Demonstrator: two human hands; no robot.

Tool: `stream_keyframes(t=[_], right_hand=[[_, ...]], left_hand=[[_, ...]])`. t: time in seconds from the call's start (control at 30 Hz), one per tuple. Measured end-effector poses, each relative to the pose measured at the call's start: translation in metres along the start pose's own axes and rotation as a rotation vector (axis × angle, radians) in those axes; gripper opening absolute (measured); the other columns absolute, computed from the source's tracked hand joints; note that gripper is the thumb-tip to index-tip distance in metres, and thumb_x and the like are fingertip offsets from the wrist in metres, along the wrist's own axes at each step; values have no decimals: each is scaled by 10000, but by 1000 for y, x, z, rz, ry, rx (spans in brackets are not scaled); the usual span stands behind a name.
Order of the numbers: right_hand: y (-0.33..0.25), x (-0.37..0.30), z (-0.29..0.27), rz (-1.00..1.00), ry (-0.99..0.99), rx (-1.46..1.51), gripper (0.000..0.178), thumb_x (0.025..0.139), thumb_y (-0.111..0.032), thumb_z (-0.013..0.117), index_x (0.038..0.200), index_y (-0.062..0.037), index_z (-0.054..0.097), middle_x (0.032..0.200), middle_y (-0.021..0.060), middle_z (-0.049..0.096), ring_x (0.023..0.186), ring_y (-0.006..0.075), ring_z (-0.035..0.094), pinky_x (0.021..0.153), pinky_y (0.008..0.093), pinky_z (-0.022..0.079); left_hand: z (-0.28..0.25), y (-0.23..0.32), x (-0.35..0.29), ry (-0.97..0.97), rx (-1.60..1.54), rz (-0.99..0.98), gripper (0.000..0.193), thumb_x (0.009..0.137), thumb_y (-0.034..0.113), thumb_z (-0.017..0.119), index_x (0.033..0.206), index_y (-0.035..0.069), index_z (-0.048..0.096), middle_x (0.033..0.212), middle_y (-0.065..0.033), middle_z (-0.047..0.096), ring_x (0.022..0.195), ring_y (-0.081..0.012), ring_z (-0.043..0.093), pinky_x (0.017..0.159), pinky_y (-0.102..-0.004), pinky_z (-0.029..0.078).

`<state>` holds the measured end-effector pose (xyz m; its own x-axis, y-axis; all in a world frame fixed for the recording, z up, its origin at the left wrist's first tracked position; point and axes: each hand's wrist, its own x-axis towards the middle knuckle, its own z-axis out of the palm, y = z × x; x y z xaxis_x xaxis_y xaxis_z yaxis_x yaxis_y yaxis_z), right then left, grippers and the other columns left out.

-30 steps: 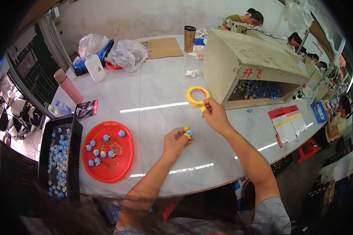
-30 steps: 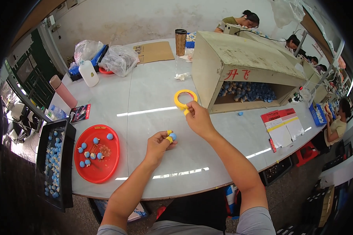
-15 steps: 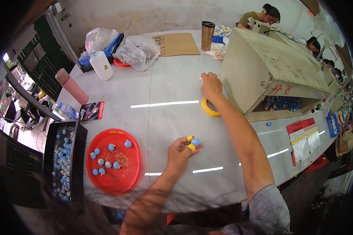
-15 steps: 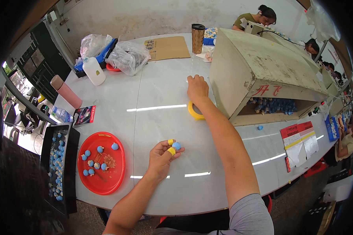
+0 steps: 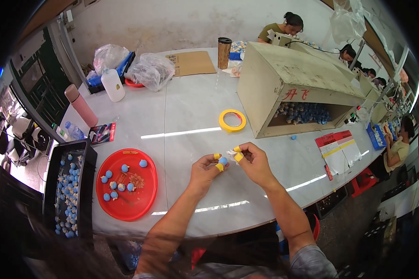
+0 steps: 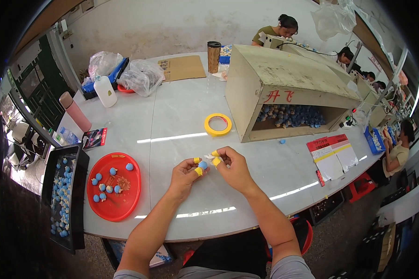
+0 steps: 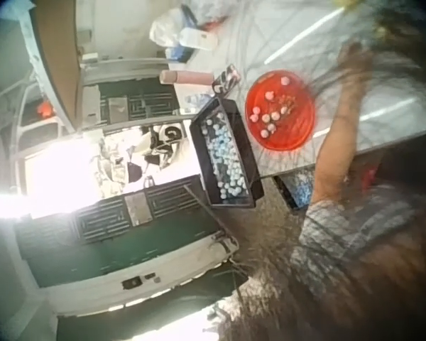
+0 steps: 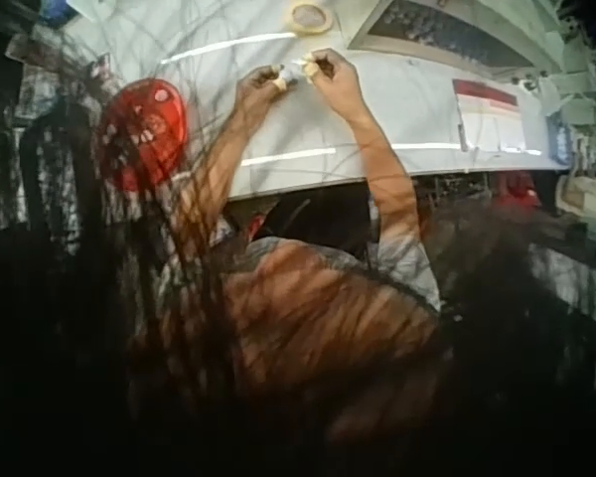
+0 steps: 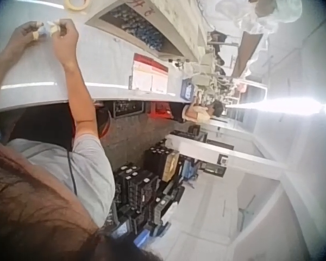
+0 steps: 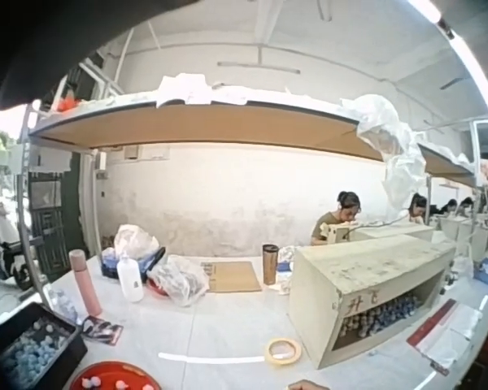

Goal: The person assembles small yellow and blue plastic components into a sphere-like toy by hand.

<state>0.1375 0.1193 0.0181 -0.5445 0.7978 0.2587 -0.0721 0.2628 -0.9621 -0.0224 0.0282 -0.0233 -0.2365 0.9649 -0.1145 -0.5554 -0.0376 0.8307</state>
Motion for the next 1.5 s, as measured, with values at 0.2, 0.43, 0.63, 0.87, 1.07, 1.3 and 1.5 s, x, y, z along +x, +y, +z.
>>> stream_keyframes(t=[0.2,0.43,0.63,0.87,1.07,1.3,1.5], right_hand=[[-17,-9,8,-142,28,-284,133,816,20,601,948,10,606,855,81,614,730,137,588,622,265,469],[-16,-13,13,-290,34,-463,120,795,-5,634,906,3,588,823,91,589,672,169,556,591,274,447],[-7,-13,17,-293,49,-484,121,776,-2,647,882,0,588,821,106,594,689,235,584,620,316,474],[-11,-12,16,-399,20,-651,154,722,25,647,858,-21,592,824,109,600,708,290,614,613,346,497],[-12,-13,14,-520,2,-794,189,676,29,649,838,-59,607,811,67,601,691,270,613,589,353,496],[-9,-14,10,-531,-3,-839,175,673,21,651,814,-69,600,795,58,590,667,259,603,574,352,487],[-15,-18,8,-538,-50,-940,158,696,7,645,809,-90,589,785,40,569,677,230,592,575,353,475]], left_hand=[[4,-2,-1,-15,116,48,330,814,-68,658,1122,-42,542,1072,-117,622,976,-192,662,850,-270,533],[7,-4,-3,40,204,66,306,826,-66,646,1111,-38,538,1066,-109,626,948,-148,653,823,-256,531],[4,-8,-1,54,180,110,314,828,-59,647,1121,-44,537,1049,-107,622,938,-149,651,810,-258,534],[4,-6,-1,58,208,84,316,823,-64,635,1125,-47,543,1074,-109,616,941,-147,648,809,-254,531],[4,-5,-3,45,217,103,325,830,-59,644,1138,-71,544,1086,-119,610,974,-161,648,815,-240,520],[4,-4,-2,52,166,78,318,836,-65,640,1137,-82,539,1090,-130,608,971,-177,652,833,-256,525],[3,-1,-3,76,116,77,310,846,-51,637,1138,-81,538,1093,-146,607,965,-197,661,851,-275,527]])
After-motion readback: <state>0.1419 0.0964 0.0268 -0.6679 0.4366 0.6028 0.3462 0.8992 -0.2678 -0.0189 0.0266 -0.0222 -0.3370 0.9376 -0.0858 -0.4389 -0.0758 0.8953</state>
